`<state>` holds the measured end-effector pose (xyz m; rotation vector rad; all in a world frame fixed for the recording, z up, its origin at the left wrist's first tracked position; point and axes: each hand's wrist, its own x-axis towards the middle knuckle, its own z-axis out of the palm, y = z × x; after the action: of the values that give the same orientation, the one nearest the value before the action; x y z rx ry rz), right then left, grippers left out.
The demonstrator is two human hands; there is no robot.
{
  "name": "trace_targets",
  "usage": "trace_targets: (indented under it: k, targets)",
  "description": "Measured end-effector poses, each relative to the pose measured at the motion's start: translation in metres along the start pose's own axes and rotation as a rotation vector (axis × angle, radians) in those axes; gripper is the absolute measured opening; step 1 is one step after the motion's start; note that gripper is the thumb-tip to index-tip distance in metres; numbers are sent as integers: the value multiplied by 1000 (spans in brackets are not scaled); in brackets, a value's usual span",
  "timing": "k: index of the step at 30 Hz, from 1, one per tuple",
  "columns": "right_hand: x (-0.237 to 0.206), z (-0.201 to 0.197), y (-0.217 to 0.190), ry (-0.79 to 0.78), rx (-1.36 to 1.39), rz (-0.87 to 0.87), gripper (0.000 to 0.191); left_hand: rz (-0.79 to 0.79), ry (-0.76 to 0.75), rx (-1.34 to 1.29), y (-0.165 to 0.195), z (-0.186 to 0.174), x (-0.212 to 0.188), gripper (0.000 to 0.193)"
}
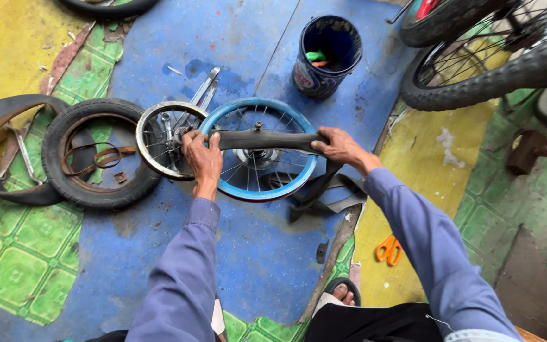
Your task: The person removes a bicycle wheel from a frame, retrieves a pair of scissors, and cuts a section of an inner tube. They then attempt to fit the cut inner tube into the wheel rim, adjusting and trimming it with the scissors.
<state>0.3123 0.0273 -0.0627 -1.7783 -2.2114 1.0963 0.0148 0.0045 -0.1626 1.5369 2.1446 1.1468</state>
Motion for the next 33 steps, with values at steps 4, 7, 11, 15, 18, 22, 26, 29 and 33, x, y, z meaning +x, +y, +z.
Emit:
trace_targets:
  k: [4,7,11,15,18,22,26,29,33]
  targets:
    - [2,5,12,-74,34,32,39,-136,-25,-120,-11,-1,-3,28]
    - [-2,9,16,-75,82,92,40,-139,-1,-154,-12,2,-5,26]
    - [-8,14,16,-46,42,102,40,-182,21,-187,-1,6,-10,21]
    - [-15,21,7,-35,41,125,39,-138,28,-209,12,5,-13,19]
    - [-24,22,-2,-35,49,153,40,-104,17,-236,19,2,-14,16]
    - [-33,23,-11,-21,22,109,40,-48,38,-257,24,0,-20,15]
    - [-37,20,-15,-48,-3,113,40,-29,46,-256,25,-2,-24,17]
    - [-39,19,-16,-83,-3,128,42,2,35,-242,23,-5,-31,16]
    - [-44,24,-16,-142,-15,108,42,68,40,-231,19,-8,-43,14]
